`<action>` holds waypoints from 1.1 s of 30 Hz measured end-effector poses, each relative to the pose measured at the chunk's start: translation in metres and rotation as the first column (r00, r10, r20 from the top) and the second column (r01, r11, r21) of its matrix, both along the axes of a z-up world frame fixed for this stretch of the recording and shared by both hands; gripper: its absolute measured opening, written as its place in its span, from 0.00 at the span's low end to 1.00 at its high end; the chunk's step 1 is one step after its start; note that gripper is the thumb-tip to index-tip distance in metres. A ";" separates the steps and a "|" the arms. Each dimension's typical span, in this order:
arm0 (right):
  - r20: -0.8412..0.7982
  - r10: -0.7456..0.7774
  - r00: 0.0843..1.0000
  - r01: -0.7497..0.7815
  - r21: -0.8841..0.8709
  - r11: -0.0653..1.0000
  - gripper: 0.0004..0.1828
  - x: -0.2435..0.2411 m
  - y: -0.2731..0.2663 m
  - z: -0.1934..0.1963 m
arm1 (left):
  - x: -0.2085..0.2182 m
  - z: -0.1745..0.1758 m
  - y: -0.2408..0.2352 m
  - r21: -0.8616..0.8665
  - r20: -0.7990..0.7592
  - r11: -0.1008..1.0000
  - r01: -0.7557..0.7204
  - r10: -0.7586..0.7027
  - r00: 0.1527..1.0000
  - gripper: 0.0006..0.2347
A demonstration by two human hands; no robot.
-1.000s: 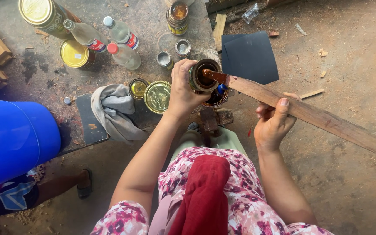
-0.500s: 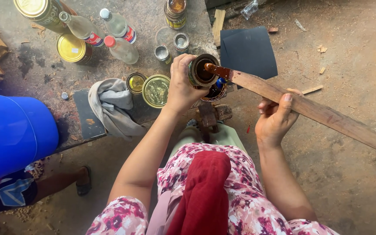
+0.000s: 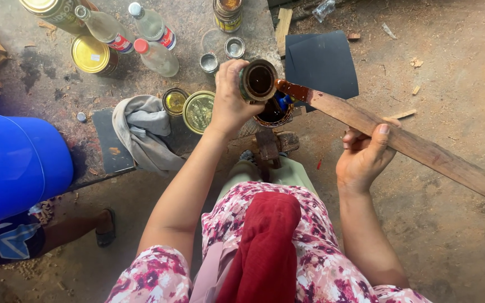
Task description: The person prepares a dark wood stain by mixing it with a liquid from a bottle and stirring it with a brush. They then apply the stain to a wooden door using the brush. Later, they mix additional stain from a small can into the main container using a wooden stick.
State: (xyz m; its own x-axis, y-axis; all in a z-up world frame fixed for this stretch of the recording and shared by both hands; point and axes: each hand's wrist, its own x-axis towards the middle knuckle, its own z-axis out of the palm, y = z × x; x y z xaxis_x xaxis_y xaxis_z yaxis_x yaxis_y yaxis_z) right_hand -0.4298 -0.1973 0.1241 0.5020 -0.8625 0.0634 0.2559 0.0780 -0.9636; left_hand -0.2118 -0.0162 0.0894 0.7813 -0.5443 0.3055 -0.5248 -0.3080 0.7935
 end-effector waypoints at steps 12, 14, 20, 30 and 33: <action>-0.264 0.113 0.958 -0.216 -0.405 0.888 0.13 0.006 0.003 -0.052 | 0.043 0.003 0.033 -0.045 -0.033 0.986 -0.163 0.161 0.986 0.37; -0.310 0.138 0.941 -0.282 -0.486 0.827 0.11 0.012 0.005 -0.062 | 0.051 0.000 0.037 -0.055 -0.041 0.981 -0.185 0.182 0.982 0.37; -0.465 0.185 0.866 -0.475 -0.649 0.594 0.12 0.042 0.026 -0.044 | 0.075 -0.017 0.046 -0.082 -0.012 0.968 -0.239 0.239 0.971 0.36; -0.587 0.148 0.796 -0.591 -0.700 0.401 0.10 0.063 0.029 -0.048 | 0.122 -0.044 0.034 -0.152 -0.077 0.948 -0.281 0.272 0.959 0.35; -0.607 0.143 0.782 -0.608 -0.691 0.392 0.10 0.066 0.025 -0.049 | 0.135 -0.050 0.030 -0.159 -0.058 0.946 -0.283 0.277 0.959 0.34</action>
